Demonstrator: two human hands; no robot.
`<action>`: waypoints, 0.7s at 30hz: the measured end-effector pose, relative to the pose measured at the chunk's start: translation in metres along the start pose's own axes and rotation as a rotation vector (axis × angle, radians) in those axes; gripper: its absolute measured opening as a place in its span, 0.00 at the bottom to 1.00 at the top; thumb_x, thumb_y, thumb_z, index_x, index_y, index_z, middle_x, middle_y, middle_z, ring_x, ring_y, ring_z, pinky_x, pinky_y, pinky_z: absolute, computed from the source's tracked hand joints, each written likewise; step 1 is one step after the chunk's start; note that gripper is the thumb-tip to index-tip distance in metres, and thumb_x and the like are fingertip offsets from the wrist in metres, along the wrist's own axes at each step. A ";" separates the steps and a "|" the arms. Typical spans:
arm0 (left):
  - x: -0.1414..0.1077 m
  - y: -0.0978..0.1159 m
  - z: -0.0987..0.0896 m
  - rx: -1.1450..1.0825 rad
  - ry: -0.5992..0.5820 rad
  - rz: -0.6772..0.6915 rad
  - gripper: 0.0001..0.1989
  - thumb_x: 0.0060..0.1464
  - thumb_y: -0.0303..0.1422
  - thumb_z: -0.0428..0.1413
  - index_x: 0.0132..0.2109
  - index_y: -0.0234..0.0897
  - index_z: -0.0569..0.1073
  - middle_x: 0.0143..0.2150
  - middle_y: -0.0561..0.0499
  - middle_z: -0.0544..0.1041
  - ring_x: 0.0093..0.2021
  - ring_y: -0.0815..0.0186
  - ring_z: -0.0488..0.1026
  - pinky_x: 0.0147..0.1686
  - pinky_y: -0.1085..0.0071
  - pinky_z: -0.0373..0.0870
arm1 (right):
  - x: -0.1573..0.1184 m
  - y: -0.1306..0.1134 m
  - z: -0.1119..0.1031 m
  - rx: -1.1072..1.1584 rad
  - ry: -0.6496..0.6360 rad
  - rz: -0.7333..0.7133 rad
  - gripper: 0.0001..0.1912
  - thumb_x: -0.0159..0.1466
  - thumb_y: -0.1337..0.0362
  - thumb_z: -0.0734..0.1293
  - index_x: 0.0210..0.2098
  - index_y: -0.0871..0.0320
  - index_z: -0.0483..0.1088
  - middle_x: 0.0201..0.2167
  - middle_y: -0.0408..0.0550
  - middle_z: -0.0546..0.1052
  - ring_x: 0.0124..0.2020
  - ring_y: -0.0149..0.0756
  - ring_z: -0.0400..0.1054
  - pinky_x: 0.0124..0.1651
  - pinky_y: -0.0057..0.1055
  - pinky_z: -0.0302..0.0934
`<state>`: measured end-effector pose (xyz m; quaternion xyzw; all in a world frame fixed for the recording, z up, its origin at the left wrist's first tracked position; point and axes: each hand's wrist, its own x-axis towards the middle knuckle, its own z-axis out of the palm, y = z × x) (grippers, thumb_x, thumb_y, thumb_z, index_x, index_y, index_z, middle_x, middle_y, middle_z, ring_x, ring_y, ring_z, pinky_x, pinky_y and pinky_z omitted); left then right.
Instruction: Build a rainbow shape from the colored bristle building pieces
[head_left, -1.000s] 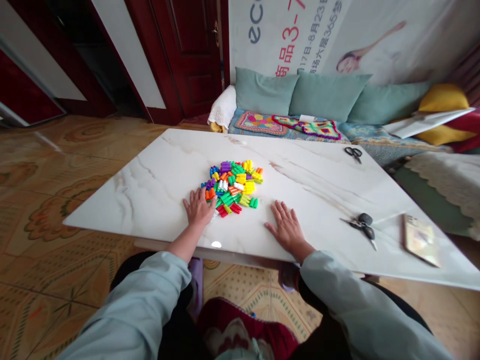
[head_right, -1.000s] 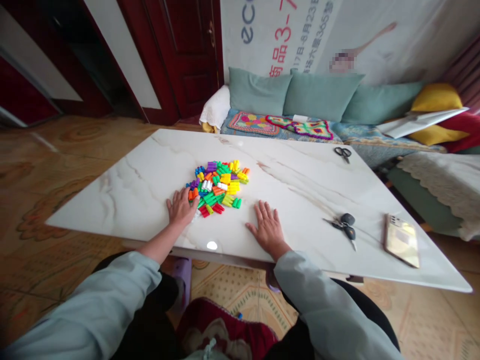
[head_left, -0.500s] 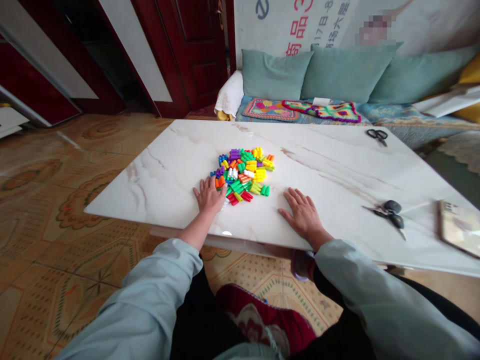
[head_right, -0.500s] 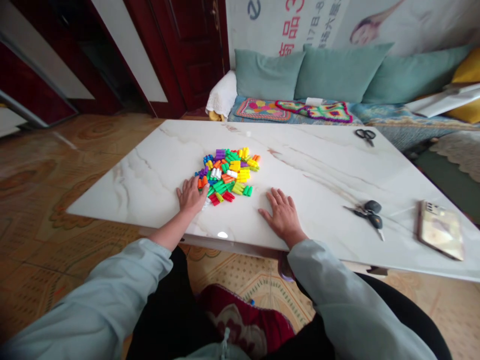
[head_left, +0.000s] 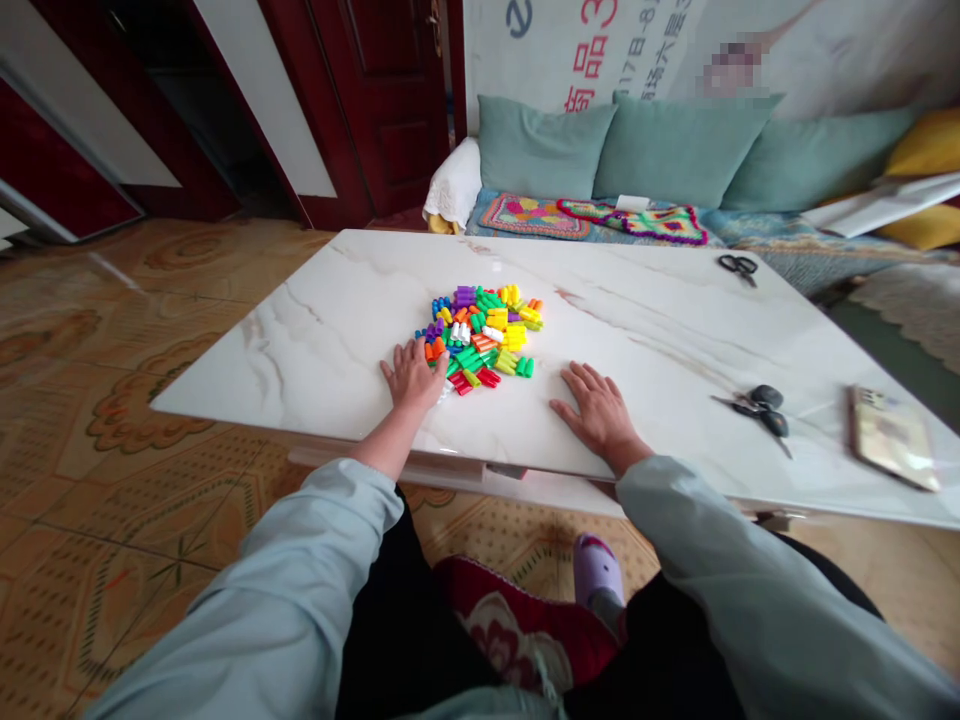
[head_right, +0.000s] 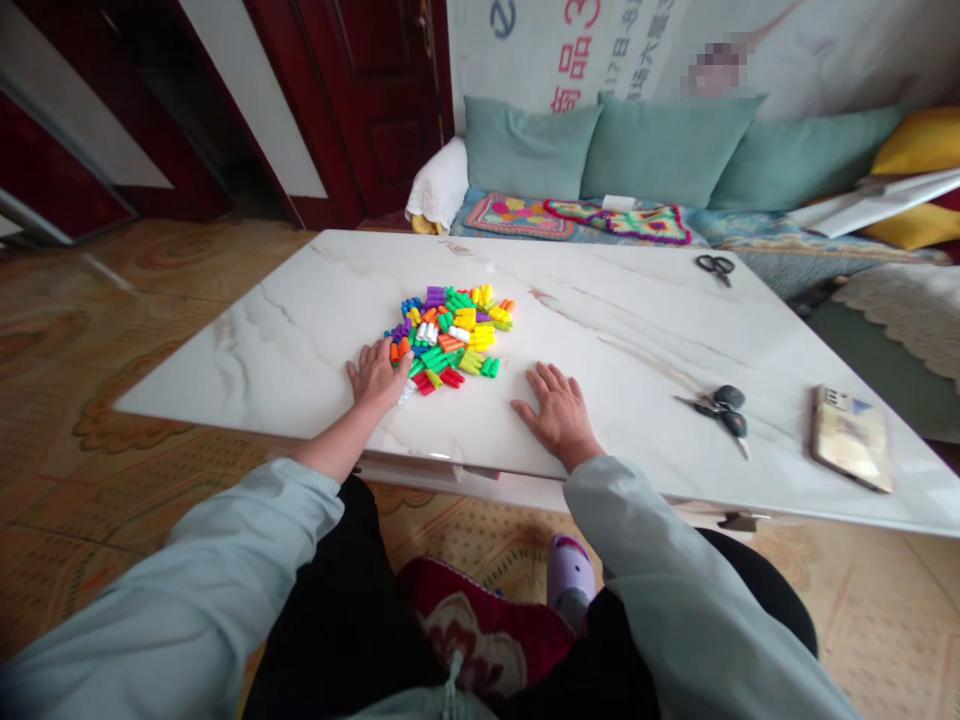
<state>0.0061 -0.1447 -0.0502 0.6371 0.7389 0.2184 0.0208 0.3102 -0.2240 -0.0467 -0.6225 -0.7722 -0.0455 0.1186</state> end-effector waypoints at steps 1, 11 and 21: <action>0.000 0.000 0.000 -0.002 0.000 -0.006 0.30 0.61 0.51 0.39 0.64 0.42 0.58 0.66 0.45 0.61 0.67 0.50 0.51 0.63 0.42 0.44 | 0.000 0.000 0.000 0.000 0.002 -0.003 0.33 0.67 0.44 0.52 0.62 0.59 0.58 0.65 0.54 0.58 0.65 0.47 0.49 0.63 0.48 0.48; -0.004 0.002 -0.005 0.007 -0.017 -0.022 0.30 0.61 0.51 0.38 0.64 0.42 0.59 0.66 0.46 0.60 0.67 0.51 0.50 0.64 0.44 0.44 | 0.003 0.008 0.009 0.014 0.039 -0.020 0.32 0.66 0.44 0.52 0.62 0.58 0.59 0.64 0.54 0.60 0.64 0.48 0.51 0.61 0.49 0.49; -0.002 -0.007 -0.006 -0.123 -0.048 -0.001 0.32 0.61 0.54 0.36 0.64 0.44 0.60 0.65 0.48 0.62 0.68 0.53 0.50 0.65 0.45 0.41 | -0.002 0.003 0.010 -0.034 0.041 0.021 0.31 0.67 0.46 0.51 0.61 0.58 0.59 0.65 0.52 0.60 0.64 0.47 0.51 0.62 0.48 0.49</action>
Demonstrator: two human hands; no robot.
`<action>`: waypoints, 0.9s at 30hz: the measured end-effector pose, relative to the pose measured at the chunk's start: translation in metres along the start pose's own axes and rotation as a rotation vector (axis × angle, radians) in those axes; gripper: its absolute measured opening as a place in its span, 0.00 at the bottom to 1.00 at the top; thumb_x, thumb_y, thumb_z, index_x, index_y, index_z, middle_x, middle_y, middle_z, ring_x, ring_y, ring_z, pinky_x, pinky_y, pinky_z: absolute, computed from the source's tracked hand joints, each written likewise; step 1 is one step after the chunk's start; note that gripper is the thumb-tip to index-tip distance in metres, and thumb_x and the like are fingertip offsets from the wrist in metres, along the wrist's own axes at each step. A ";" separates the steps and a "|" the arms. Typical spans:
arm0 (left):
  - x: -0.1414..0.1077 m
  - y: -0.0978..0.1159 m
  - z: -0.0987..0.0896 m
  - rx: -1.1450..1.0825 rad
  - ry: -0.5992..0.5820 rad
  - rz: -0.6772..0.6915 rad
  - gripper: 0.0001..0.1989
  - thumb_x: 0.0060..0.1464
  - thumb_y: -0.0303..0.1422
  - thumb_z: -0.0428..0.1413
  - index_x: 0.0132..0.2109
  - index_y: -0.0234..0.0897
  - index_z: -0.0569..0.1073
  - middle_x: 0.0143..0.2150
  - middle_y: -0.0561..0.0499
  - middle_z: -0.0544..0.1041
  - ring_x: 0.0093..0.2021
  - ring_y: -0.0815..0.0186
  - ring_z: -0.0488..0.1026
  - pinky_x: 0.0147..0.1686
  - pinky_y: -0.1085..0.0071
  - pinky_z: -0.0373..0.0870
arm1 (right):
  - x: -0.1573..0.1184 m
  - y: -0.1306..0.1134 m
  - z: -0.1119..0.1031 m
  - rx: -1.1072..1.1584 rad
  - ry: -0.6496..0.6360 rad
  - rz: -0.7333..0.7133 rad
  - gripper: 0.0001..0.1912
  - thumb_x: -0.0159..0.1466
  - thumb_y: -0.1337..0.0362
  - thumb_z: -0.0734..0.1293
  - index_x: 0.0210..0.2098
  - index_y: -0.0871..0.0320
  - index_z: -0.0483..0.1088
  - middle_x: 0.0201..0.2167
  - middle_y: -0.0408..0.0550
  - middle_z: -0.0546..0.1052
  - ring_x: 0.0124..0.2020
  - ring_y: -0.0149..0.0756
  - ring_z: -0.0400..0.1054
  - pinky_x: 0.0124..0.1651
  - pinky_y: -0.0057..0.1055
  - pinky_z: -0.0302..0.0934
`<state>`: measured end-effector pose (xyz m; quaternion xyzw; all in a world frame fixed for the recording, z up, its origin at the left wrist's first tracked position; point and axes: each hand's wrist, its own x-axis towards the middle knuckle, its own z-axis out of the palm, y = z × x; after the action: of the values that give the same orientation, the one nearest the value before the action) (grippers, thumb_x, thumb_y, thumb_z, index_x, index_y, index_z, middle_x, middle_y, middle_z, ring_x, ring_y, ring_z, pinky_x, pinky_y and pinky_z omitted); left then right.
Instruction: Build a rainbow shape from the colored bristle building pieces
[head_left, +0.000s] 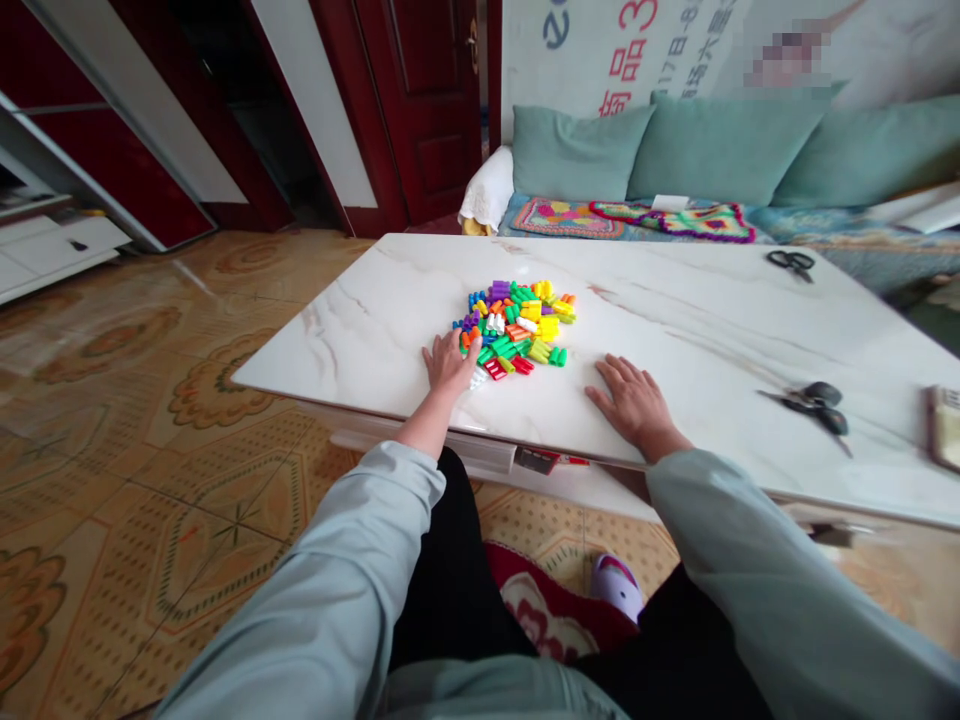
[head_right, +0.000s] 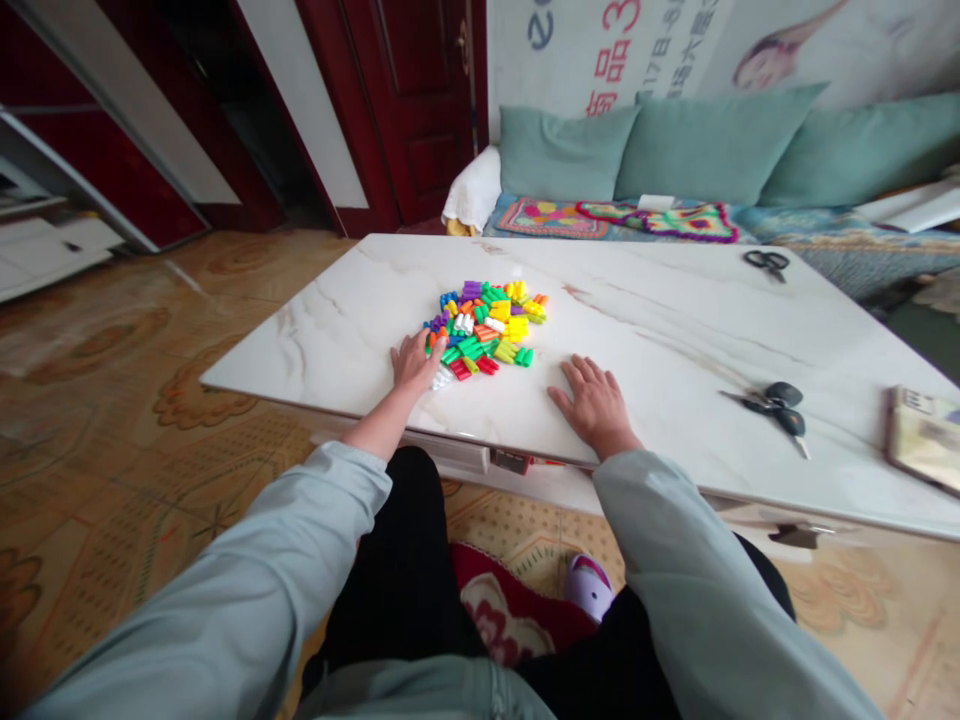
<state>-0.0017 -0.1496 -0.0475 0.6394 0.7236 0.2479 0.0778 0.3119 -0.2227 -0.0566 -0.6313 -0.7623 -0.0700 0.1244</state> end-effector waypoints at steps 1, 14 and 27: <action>-0.001 -0.001 -0.001 -0.009 -0.001 0.002 0.31 0.61 0.53 0.35 0.64 0.44 0.60 0.65 0.49 0.63 0.68 0.54 0.50 0.65 0.47 0.41 | 0.000 0.000 0.000 -0.001 -0.002 0.002 0.31 0.67 0.46 0.50 0.61 0.58 0.59 0.65 0.52 0.60 0.65 0.47 0.51 0.62 0.48 0.49; -0.007 -0.003 -0.003 0.009 -0.001 0.020 0.32 0.61 0.54 0.36 0.65 0.44 0.58 0.65 0.49 0.63 0.68 0.56 0.51 0.66 0.52 0.43 | 0.002 0.003 0.001 0.005 0.038 -0.029 0.30 0.67 0.46 0.52 0.60 0.57 0.61 0.63 0.54 0.62 0.62 0.47 0.54 0.60 0.45 0.52; -0.006 -0.003 0.000 0.010 0.011 0.033 0.31 0.61 0.52 0.38 0.64 0.41 0.59 0.64 0.46 0.64 0.67 0.55 0.52 0.66 0.52 0.43 | -0.001 -0.002 -0.005 0.009 0.045 -0.013 0.30 0.67 0.46 0.52 0.60 0.57 0.61 0.63 0.53 0.63 0.62 0.47 0.54 0.61 0.46 0.51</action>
<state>-0.0036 -0.1556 -0.0500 0.6502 0.7147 0.2492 0.0664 0.3110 -0.2248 -0.0521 -0.6240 -0.7637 -0.0817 0.1438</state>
